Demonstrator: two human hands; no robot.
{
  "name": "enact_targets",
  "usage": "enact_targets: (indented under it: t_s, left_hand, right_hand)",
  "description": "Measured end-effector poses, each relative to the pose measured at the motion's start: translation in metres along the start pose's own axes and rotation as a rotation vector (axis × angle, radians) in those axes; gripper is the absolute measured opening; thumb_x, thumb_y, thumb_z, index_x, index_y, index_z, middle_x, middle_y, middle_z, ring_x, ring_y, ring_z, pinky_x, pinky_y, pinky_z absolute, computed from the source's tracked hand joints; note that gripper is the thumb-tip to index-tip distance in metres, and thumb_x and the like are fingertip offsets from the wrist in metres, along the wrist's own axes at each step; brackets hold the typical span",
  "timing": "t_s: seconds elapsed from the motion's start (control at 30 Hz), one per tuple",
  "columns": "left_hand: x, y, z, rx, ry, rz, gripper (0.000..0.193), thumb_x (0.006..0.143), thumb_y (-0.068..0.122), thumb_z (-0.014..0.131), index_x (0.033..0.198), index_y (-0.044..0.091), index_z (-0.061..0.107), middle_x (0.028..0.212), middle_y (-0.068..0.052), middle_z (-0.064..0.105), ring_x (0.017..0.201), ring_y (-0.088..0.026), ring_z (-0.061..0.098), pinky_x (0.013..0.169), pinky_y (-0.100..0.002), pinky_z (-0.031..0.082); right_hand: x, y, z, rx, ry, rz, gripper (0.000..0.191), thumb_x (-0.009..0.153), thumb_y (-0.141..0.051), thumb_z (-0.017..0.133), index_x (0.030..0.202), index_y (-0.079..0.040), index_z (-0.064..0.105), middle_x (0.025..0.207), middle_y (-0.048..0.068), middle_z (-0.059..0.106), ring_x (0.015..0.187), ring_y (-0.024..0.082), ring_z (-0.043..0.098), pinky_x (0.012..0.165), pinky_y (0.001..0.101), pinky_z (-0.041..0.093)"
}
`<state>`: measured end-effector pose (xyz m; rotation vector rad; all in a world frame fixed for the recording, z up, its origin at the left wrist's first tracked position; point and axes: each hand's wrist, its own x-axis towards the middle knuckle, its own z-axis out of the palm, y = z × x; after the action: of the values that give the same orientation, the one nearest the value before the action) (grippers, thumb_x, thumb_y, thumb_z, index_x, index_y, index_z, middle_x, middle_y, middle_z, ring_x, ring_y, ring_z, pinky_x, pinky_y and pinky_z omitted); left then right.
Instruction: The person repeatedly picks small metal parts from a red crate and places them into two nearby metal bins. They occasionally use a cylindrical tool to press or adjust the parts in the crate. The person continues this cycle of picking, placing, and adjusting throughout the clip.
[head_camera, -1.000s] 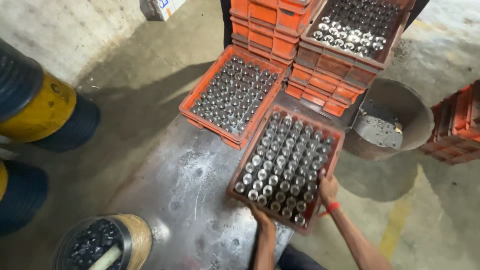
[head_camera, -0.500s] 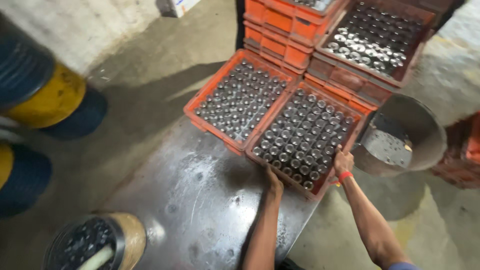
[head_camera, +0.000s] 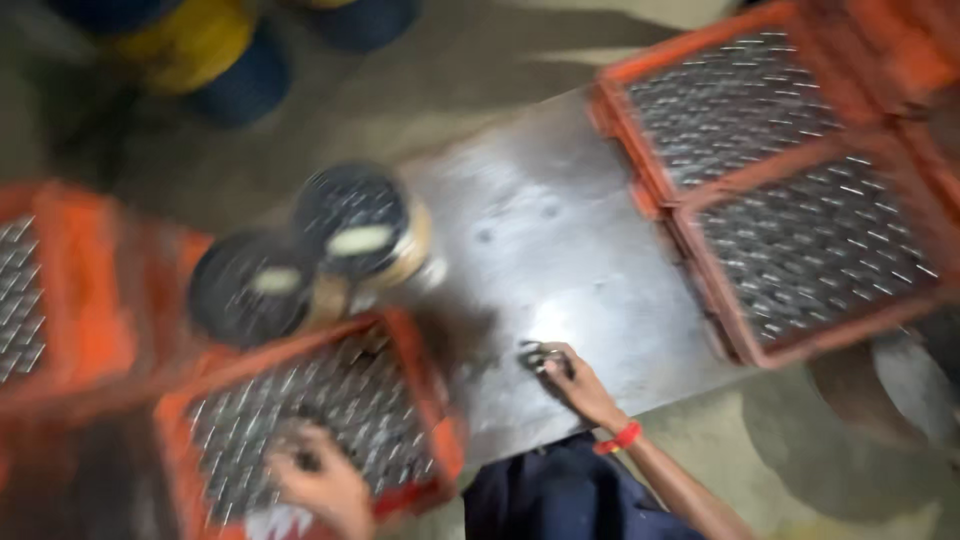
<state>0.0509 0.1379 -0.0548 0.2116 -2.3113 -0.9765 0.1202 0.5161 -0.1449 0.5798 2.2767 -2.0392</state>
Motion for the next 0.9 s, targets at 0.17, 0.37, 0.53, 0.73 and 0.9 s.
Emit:
enact_targets:
  t_s: [0.17,0.37,0.53,0.73,0.9]
  left_hand:
    - [0.097,-0.150,-0.101,0.699,0.001,-0.250,0.053,0.101,0.047,0.066,0.113,-0.005,0.062,0.103,-0.023,0.067,0.096,-0.039,0.064,0.078,-0.048,0.048]
    - [0.140,-0.220,-0.091,0.260,-0.433,-0.675,0.069,0.097,0.062,0.056,0.131,0.003,0.068,0.105,-0.024,0.075,0.090,-0.036,0.069,0.081,-0.044,0.053]
    - [0.171,-0.224,-0.074,0.508,-0.362,0.097,0.066,0.105,0.060,0.062,0.140,0.004,0.064,0.130,-0.025,0.066,0.113,-0.039,0.065,0.092,-0.045,0.053]
    - [0.171,-0.208,-0.072,0.573,-0.417,-0.260,0.071,0.097,0.065,0.062,0.118,-0.003,0.067,0.098,-0.020,0.068,0.083,-0.037,0.066,0.072,-0.054,0.052]
    - [0.167,-0.191,-0.060,0.447,-0.676,-0.642,0.080,0.098,0.071,0.062,0.087,-0.008,0.071,0.064,-0.011,0.061,0.059,-0.032,0.062,0.058,-0.057,0.047]
  right_hand:
    - [0.012,-0.026,0.121,0.128,-0.332,-0.019,0.057,0.099,-0.040,0.062,0.143,-0.006,0.048,0.129,0.010,0.064,0.122,0.021,0.061,0.104,0.0355,0.047]
    - [0.040,-0.053,0.181,-0.256,-0.318,0.229,0.063,0.082,-0.045,0.076,0.125,-0.001,0.063,0.104,0.018,0.077,0.098,0.027,0.074,0.089,0.0388,0.057]
    - [0.049,-0.074,0.190,-0.279,-0.279,0.212,0.059,0.070,-0.027,0.074,0.122,-0.001,0.065,0.104,0.015,0.078,0.094,0.024,0.076,0.087,0.0362,0.059]
    - [0.011,-0.082,0.187,-0.184,-0.307,0.298,0.061,0.066,-0.024,0.074,0.123,-0.001,0.070,0.093,0.015,0.078,0.081,0.023,0.073,0.078,0.0364,0.060]
    - [-0.042,-0.070,0.154,-0.096,-0.362,0.444,0.067,0.066,-0.014,0.078,0.131,-0.004,0.063,0.094,0.014,0.074,0.071,0.022,0.064,0.067,0.0388,0.056]
